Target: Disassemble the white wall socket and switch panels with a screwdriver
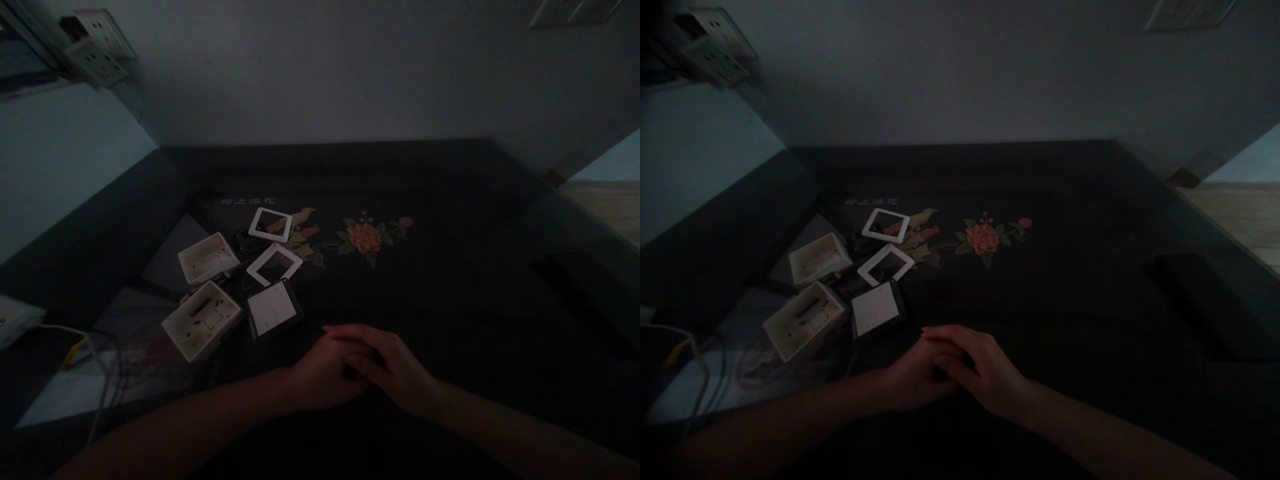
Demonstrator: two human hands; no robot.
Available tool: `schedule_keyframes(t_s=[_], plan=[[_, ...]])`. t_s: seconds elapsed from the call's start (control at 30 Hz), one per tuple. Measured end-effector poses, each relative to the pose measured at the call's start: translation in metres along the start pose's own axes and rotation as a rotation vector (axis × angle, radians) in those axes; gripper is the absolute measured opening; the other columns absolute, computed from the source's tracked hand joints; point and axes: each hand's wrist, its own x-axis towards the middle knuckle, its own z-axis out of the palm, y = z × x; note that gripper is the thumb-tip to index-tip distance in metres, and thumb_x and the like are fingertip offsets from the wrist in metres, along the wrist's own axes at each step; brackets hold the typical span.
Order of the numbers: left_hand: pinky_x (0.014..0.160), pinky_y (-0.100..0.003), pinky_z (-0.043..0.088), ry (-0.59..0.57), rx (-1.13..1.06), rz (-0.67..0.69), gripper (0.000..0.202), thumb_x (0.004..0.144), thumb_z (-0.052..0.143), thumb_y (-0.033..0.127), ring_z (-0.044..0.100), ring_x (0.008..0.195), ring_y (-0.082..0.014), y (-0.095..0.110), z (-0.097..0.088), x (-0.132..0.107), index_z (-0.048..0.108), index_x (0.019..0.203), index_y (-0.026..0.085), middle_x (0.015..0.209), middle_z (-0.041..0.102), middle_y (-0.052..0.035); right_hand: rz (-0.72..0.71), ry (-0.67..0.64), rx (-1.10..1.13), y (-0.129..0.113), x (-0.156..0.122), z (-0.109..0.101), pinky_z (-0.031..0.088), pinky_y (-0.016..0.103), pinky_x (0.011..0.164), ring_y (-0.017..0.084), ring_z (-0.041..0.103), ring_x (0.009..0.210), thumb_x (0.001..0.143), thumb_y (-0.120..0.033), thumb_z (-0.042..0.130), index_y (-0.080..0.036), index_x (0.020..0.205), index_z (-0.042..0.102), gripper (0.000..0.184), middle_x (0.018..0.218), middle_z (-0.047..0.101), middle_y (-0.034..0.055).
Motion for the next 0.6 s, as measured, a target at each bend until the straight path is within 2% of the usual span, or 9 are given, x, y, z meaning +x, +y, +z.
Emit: schedule_keyframes(t_s=[0.6], plan=[[0.088, -0.032, 0.056, -0.003, -0.002, -0.003, 0.030, 0.073, 0.064, 0.001, 0.071, 0.097, -0.0212, -0.0013, -0.0004, -0.0005, 0.071, 0.099, 0.013, 0.105, 0.076, -0.0081, -0.016, 0.001, 0.002, 0.0002, -0.0009, 0.0000, 0.051, 0.040, 0.103, 0.023, 0.065, 0.120, 0.099, -0.042, 0.052, -0.022, 0.130, 0.061, 0.038, 0.131, 0.069, 0.0103]])
